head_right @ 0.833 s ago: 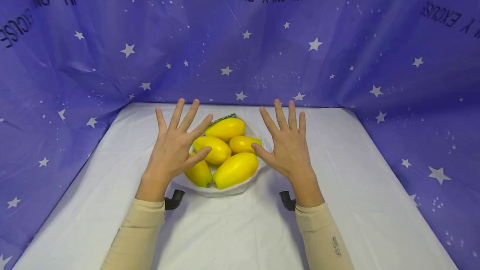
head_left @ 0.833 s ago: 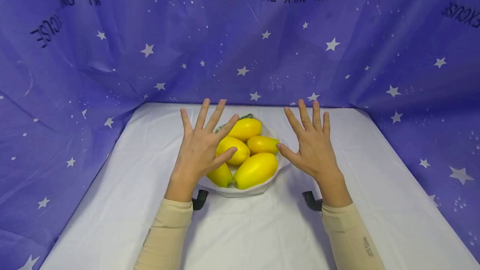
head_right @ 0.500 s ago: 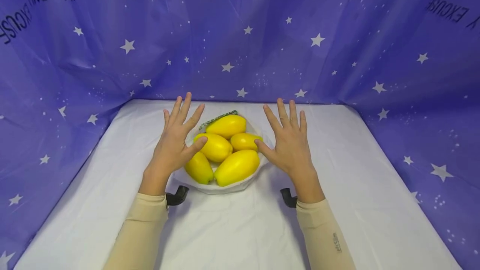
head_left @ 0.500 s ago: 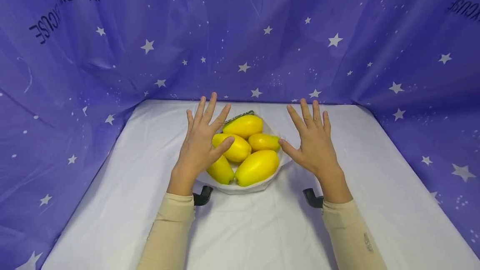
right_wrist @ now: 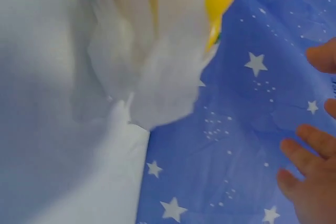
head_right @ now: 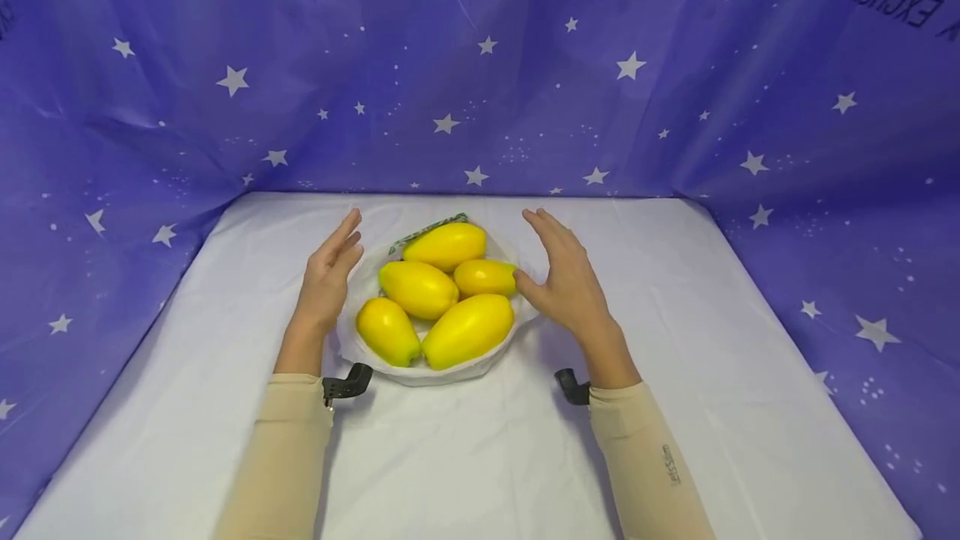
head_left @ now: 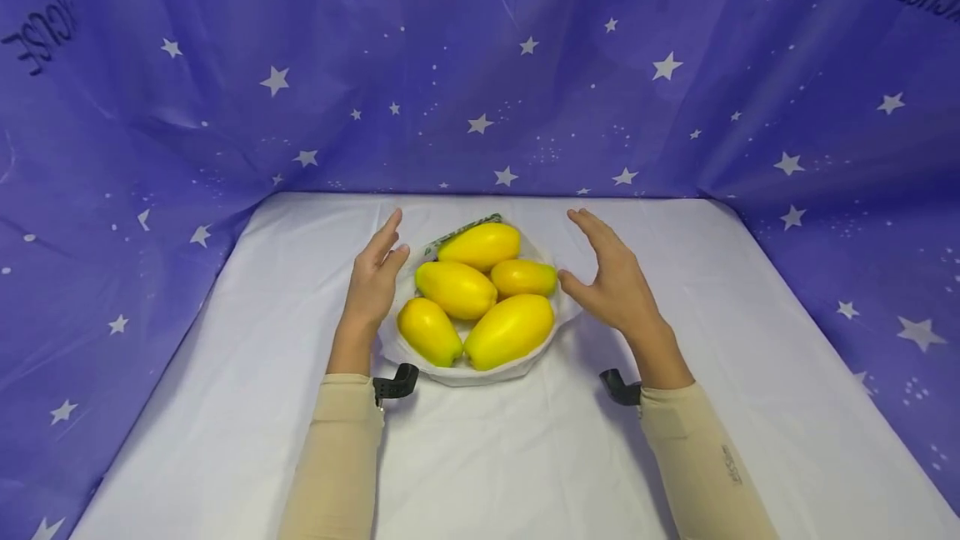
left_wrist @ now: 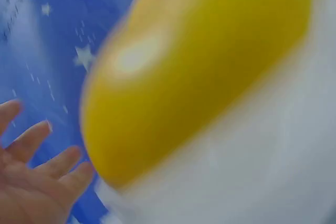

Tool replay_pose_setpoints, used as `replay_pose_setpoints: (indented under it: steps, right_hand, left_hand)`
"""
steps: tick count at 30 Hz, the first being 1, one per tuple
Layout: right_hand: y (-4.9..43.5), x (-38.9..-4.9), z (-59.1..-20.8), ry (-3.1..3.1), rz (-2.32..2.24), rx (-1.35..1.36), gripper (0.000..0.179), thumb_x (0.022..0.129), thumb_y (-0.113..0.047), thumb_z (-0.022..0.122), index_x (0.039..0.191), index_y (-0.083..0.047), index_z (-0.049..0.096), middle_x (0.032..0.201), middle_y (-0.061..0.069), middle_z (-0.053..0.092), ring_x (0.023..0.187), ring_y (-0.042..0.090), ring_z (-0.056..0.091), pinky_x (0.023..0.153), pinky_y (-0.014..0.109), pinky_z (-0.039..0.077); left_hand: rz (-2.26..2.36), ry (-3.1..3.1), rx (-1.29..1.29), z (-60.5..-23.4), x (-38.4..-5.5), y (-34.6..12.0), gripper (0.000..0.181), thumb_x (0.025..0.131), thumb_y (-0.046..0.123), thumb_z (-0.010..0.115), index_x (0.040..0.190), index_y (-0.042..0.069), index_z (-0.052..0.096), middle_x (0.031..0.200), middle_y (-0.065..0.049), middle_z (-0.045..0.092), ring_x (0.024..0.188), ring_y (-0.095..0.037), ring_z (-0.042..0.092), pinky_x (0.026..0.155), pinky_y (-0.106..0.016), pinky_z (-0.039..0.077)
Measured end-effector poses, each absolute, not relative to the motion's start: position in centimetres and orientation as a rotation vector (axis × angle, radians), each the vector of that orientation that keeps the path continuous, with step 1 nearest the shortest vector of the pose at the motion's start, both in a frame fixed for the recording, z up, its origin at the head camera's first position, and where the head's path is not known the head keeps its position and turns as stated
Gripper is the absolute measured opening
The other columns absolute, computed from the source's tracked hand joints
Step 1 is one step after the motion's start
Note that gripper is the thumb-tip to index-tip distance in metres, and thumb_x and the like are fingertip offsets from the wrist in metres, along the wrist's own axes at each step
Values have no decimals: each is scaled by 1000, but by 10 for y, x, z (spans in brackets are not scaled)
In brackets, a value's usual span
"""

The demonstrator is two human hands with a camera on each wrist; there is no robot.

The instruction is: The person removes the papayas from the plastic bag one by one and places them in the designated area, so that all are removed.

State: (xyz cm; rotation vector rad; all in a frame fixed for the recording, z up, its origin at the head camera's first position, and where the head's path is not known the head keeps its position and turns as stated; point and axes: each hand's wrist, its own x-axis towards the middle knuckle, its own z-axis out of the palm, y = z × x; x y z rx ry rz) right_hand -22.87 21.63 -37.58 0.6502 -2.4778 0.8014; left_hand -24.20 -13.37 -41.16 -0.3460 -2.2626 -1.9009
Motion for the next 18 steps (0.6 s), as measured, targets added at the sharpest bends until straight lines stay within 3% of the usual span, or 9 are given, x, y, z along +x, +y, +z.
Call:
replay_pose_setpoints:
  steps: [5, 12, 18]
  right_hand:
    - [209, -247, -392, -2564, 915, 744, 71, 79, -11, 72, 145, -18, 46, 146, 2, 46, 131, 26, 44, 106, 49, 37]
    - [203, -265, -409, -2724, 1041, 904, 55, 84, -4, 70, 136, -17, 56, 140, 0, 52, 123, 24, 50, 99, 45, 44]
    - [199, -277, -417, -2764, 1115, 991, 46, 85, 0, 68, 129, -14, 63, 135, 1, 57, 125, 22, 49, 105, 45, 39]
  left_hand:
    - [-1918, -2417, -231, -437, -249, -151, 47, 100, 18, 50, 147, 27, 46, 154, 5, 35, 140, -23, 33, 113, -43, 28]
    - [-1947, -2471, -331, -457, -258, -159, 50, 95, 1, 51, 142, 16, 51, 151, 1, 39, 136, -21, 40, 111, -40, 32]
    - [-2028, -2458, -283, -463, -264, -162, 54, 92, -5, 44, 141, 15, 53, 148, -3, 44, 129, -23, 48, 102, -41, 42]
